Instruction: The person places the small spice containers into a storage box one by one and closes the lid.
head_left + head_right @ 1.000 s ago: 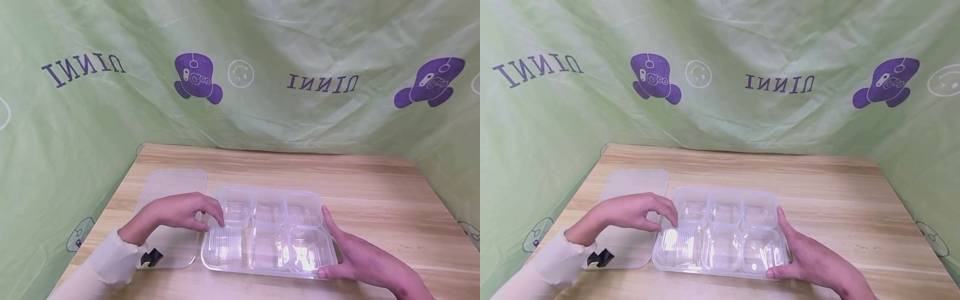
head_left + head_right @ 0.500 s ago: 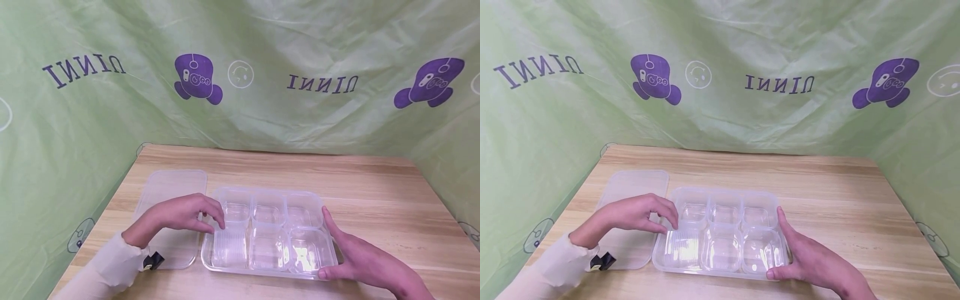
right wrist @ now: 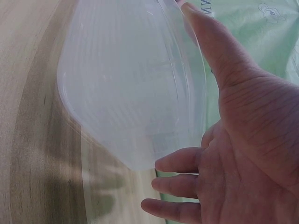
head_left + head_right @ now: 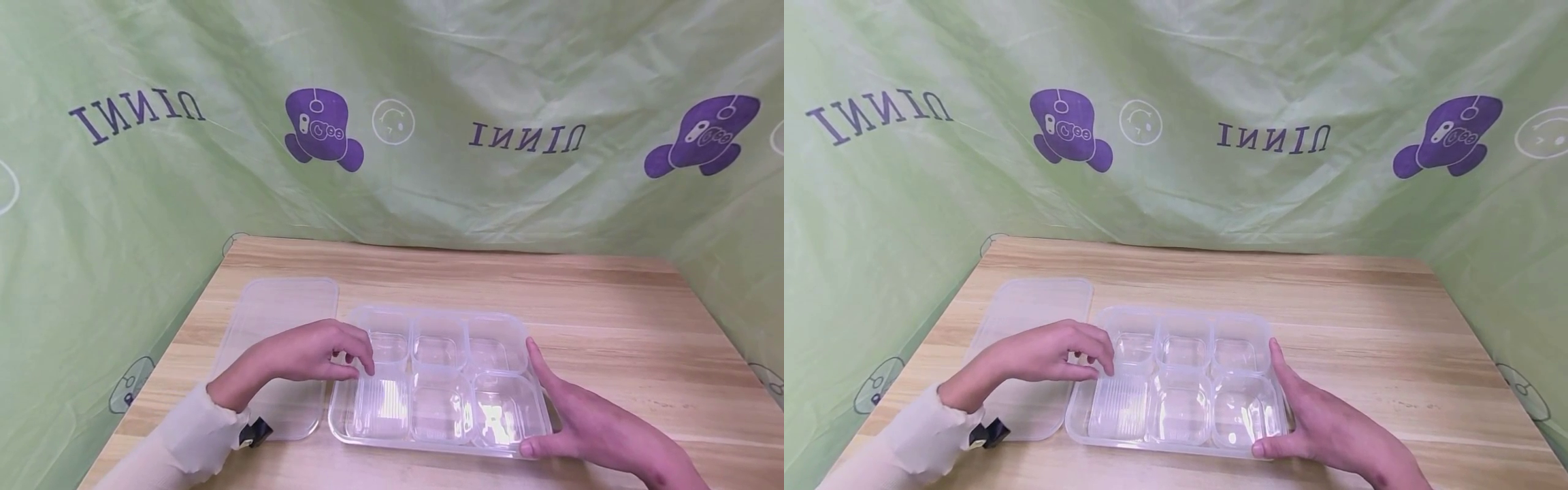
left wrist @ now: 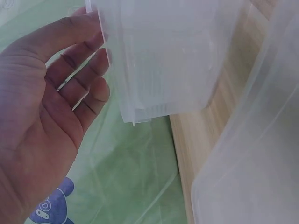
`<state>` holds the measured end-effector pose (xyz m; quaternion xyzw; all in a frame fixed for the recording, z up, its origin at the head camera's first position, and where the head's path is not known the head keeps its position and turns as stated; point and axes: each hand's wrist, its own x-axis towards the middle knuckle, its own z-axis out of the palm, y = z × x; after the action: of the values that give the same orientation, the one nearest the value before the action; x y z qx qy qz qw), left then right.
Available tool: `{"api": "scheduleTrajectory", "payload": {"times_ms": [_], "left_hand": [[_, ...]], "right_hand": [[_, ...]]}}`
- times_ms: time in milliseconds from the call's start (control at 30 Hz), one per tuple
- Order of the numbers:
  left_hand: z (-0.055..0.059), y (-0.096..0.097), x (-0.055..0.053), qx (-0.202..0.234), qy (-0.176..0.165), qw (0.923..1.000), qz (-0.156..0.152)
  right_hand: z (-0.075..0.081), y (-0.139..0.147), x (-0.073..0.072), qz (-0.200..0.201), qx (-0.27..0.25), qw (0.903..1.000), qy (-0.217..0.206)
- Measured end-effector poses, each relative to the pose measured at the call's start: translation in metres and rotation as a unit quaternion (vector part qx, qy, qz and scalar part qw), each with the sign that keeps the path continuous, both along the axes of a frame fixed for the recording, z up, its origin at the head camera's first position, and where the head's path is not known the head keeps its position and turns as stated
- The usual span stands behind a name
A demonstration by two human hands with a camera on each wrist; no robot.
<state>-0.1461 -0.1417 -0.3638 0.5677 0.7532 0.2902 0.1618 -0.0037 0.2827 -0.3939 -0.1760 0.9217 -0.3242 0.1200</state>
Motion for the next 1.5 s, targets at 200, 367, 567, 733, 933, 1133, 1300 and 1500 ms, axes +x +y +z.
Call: {"api": "scheduleTrajectory", "payload": {"times_ms": [200, 367, 567, 733, 933, 1133, 1300, 1500], "left_hand": [[0.005, 0.001, 0.0, 0.014, 0.018, 0.9997, -0.003], [0.01, 0.003, 0.0, 0.019, 0.044, 0.9989, -0.004], [0.016, 0.009, -0.001, 0.028, 0.061, 0.9975, -0.024], [0.021, 0.013, -0.001, 0.031, 0.061, 0.9973, -0.026], [0.026, 0.018, -0.001, 0.054, 0.086, 0.9944, -0.029], [0.028, 0.024, 0.0, 0.063, 0.124, 0.9896, -0.034], [0.026, 0.028, 0.001, 0.057, 0.148, 0.9868, -0.032], [0.024, 0.036, 0.005, 0.03, 0.171, 0.9843, -0.032]], "right_hand": [[0.001, -0.001, 0.0, -0.002, 0.0, 1.0, 0.0], [0.002, -0.002, -0.001, -0.007, 0.003, 0.9999, -0.009], [0.002, -0.001, -0.001, -0.004, -0.004, 0.9998, -0.02], [0.001, -0.001, 0.0, -0.003, -0.009, 0.9999, -0.013], [0.001, 0.0, 0.001, -0.003, -0.002, 1.0, -0.004], [0.0, 0.0, 0.001, -0.003, -0.002, 1.0, -0.004], [0.0, -0.001, 0.0, -0.002, -0.003, 1.0, -0.008], [0.002, -0.002, 0.0, -0.003, -0.007, 0.9999, -0.012]]}}
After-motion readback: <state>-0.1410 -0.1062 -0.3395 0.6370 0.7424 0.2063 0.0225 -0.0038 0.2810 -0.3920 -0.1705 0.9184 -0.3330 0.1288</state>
